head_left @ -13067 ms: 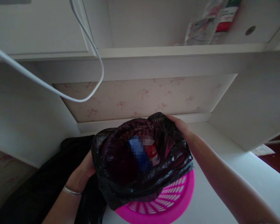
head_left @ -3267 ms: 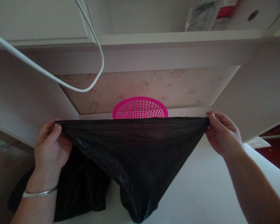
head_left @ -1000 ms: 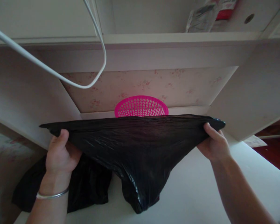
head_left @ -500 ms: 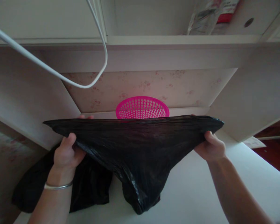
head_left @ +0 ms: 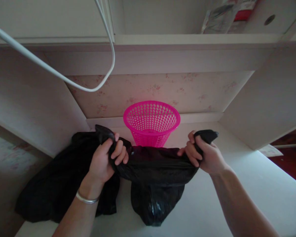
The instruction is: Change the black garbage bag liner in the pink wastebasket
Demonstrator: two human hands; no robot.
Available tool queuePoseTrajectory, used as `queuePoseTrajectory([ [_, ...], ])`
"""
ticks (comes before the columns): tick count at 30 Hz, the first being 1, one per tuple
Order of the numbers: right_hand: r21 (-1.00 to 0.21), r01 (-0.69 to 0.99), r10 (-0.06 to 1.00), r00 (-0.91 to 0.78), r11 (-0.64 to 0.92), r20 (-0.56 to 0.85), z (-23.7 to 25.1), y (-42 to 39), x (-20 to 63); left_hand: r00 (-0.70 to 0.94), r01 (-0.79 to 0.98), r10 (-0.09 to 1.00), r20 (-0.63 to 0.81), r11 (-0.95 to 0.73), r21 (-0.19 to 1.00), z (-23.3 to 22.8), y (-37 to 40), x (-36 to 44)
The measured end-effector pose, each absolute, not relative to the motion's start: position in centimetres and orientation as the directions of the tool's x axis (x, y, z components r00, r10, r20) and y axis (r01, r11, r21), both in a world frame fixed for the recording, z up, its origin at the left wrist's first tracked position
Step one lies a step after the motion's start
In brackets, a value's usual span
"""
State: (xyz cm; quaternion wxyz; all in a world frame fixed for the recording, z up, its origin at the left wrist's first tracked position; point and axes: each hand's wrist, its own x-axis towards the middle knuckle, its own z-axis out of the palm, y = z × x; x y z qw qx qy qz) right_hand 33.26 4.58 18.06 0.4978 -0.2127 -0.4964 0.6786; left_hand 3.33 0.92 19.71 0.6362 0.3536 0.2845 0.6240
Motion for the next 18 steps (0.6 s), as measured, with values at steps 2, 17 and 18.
queuePoseTrajectory([
  [2, -0.913, -0.401, 0.85, -0.504, -0.071, 0.155, 17.6, 4.1, 32.4, 0.101, -0.503, 0.995, -0.021, 0.069, 0.861, 19.4, 0.9, 5.0],
  [17, -0.882, -0.469, 0.786, -0.561, -0.042, 0.261, 17.2, 1.2, 29.8, -0.001, -0.326, 1.0, 0.005, -0.005, 0.946, 18.0, -0.2, 9.4],
  [18, -0.88, -0.475, 0.785, -0.548, -0.01, 0.288, 17.2, 0.9, 29.6, 0.03, -0.293, 0.999, 0.014, -0.004, 0.956, 17.8, -0.3, 9.5],
])
